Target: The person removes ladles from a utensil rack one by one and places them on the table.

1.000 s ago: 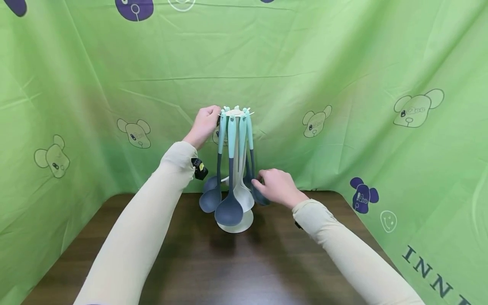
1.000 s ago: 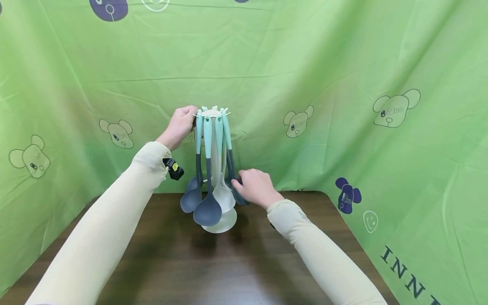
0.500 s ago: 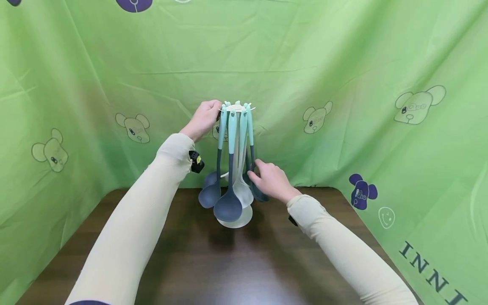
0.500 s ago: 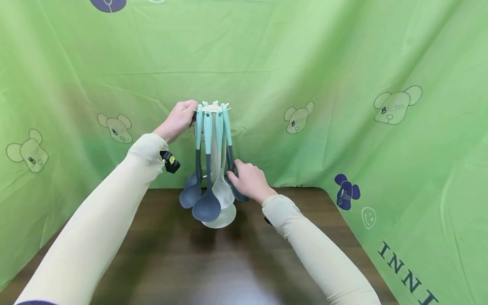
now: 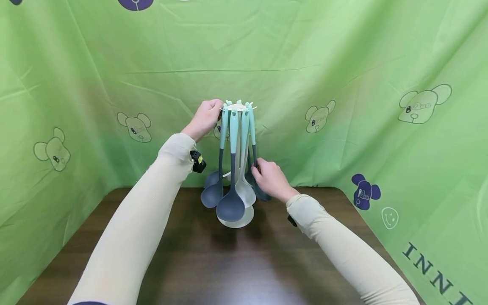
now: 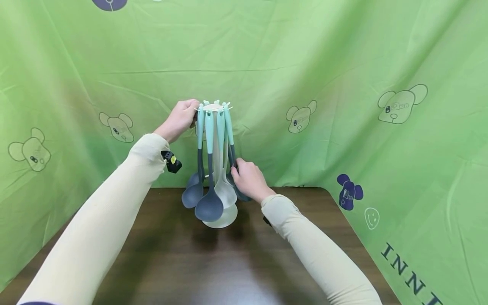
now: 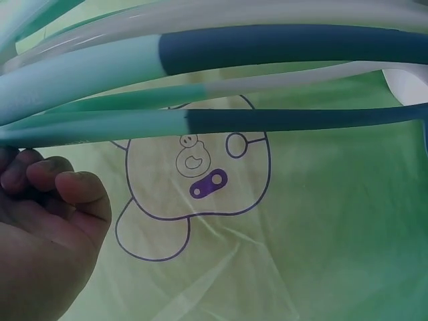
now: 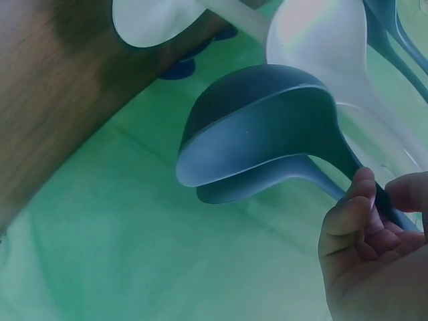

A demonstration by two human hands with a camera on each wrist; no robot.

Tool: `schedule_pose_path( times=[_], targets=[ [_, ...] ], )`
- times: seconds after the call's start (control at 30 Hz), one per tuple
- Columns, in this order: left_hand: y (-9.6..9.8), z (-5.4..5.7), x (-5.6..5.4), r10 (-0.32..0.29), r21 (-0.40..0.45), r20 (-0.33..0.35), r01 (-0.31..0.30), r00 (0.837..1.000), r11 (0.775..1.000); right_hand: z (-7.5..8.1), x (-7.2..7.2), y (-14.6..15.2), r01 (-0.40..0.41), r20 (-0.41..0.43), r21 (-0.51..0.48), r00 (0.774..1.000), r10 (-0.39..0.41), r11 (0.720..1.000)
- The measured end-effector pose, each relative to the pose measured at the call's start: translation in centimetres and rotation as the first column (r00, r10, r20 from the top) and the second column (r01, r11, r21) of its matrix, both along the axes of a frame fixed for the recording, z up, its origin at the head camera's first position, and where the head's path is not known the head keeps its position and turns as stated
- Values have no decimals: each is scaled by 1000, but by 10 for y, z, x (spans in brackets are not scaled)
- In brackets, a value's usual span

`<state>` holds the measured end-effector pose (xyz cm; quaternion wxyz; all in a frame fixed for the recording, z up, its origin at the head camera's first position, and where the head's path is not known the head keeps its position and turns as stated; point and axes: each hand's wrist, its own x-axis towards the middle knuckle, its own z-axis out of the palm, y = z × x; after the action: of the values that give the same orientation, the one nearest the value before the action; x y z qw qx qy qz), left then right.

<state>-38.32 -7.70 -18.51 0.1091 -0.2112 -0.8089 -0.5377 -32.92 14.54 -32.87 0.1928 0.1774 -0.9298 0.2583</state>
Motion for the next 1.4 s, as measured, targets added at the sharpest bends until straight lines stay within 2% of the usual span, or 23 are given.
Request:
schedule_pose_path(
  times=[0.33, 0.6, 0.97, 1.23, 1.4],
  targets=[
    [15, 0, -2, -27, -2, -23, 27, 999, 1000, 7, 9, 19, 34, -1, 29, 999, -34, 999],
    [10, -1, 2, -9, -12, 0, 9, 1000, 1000, 11, 10, 21, 42, 12, 61, 999, -43, 997],
    [4, -6, -2, 2, -23, -7, -2, 1000, 1000, 13, 12, 29, 64, 19, 77, 998, -66, 995],
    [8, 0, -2, -17, -5, -15, 17, 1000, 1000, 23, 19, 50, 85, -8, 74, 996, -85, 994],
    [11, 4, -3, -33, -9, -11, 33, 999, 999, 22, 26, 74, 108, 0, 84, 994, -108, 991]
  ],
)
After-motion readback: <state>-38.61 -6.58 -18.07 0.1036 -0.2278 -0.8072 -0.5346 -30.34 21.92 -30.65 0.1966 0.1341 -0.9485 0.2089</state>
